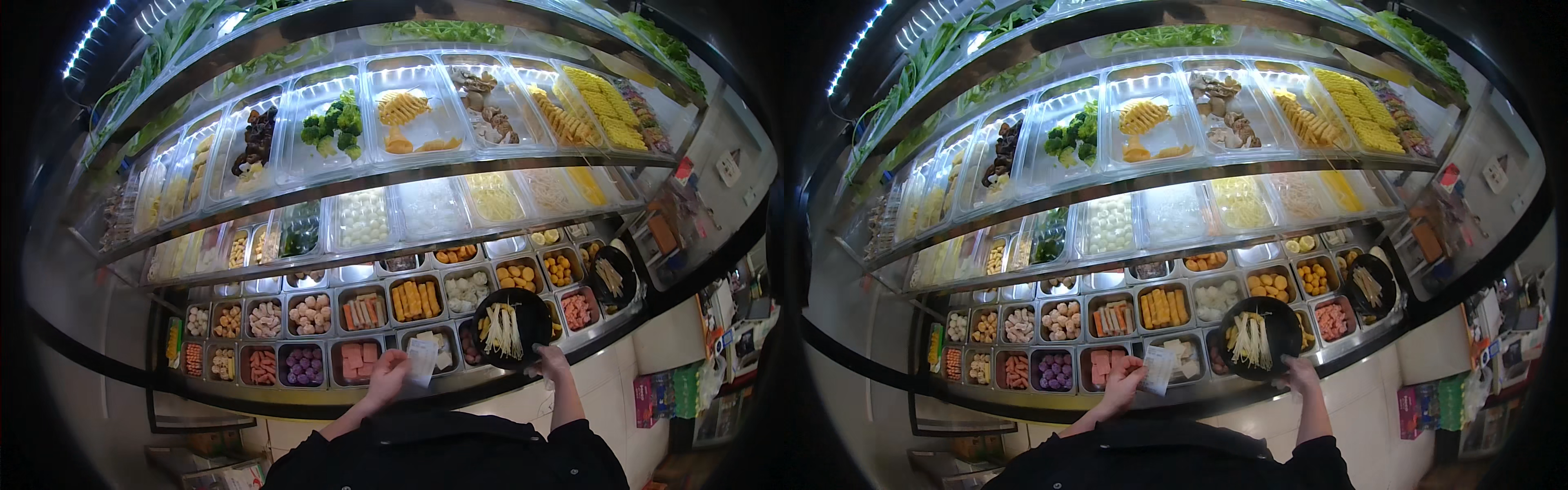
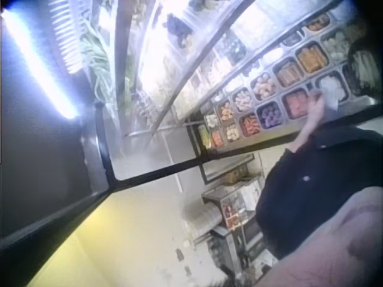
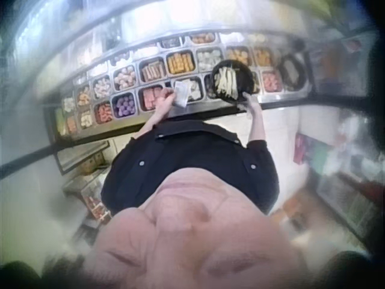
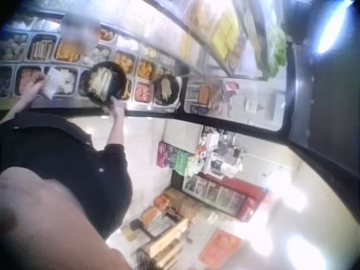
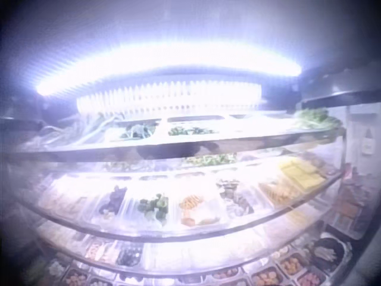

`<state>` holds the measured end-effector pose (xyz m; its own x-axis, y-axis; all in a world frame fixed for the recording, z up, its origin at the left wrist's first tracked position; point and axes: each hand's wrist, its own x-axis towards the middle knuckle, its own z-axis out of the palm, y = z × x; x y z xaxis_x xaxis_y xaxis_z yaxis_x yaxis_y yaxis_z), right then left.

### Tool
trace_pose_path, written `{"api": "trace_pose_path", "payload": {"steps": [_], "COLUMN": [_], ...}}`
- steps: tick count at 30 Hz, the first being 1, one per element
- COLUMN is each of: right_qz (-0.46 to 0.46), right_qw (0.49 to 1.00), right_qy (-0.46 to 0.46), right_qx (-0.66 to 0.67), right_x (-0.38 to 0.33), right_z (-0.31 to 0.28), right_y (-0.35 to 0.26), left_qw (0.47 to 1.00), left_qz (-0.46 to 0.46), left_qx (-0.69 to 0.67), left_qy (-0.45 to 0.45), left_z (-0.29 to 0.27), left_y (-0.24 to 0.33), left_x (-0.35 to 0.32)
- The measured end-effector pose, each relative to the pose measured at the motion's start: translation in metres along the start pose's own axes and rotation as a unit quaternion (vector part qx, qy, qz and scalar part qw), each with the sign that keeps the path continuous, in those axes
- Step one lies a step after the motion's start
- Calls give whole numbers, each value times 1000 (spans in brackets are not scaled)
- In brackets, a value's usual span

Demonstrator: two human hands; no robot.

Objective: The person picks up a printed order slip and two black bowls, then walks to a refrigerated display case. They select various food items including noodles, vegetables, and processed meats, placing them into the bowls while referencing the order slip. The person continues adding items until the bowls are filled.

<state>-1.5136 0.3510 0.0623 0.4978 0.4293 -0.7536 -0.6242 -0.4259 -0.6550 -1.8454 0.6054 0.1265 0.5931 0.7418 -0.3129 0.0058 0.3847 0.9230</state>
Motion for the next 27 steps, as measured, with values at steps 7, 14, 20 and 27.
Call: {"api": "trace_pose_path", "payload": {"steps": [7,14,20,27], "right_qz": [-62,-719,-625,-364], "right_qw": [700,501,349,319], "right_qy": [186,-9,-94,-88], "right_qx": [-686,-482,-692,-870], "right_x": [-67,-158,-128,-82], "right_z": [34,188,336,385], "right_y": [-125,-344,-454,-460], "left_qw": [997,992,994,990], "left_qz": [29,-15,1,-10], "left_qx": [-52,-121,-107,-137], "left_qy": [42,-36,-22,12], "left_z": [-6,8,-6,-42], "left_y": [7,36,43,35], "left_x": [42,107,143,163]}}
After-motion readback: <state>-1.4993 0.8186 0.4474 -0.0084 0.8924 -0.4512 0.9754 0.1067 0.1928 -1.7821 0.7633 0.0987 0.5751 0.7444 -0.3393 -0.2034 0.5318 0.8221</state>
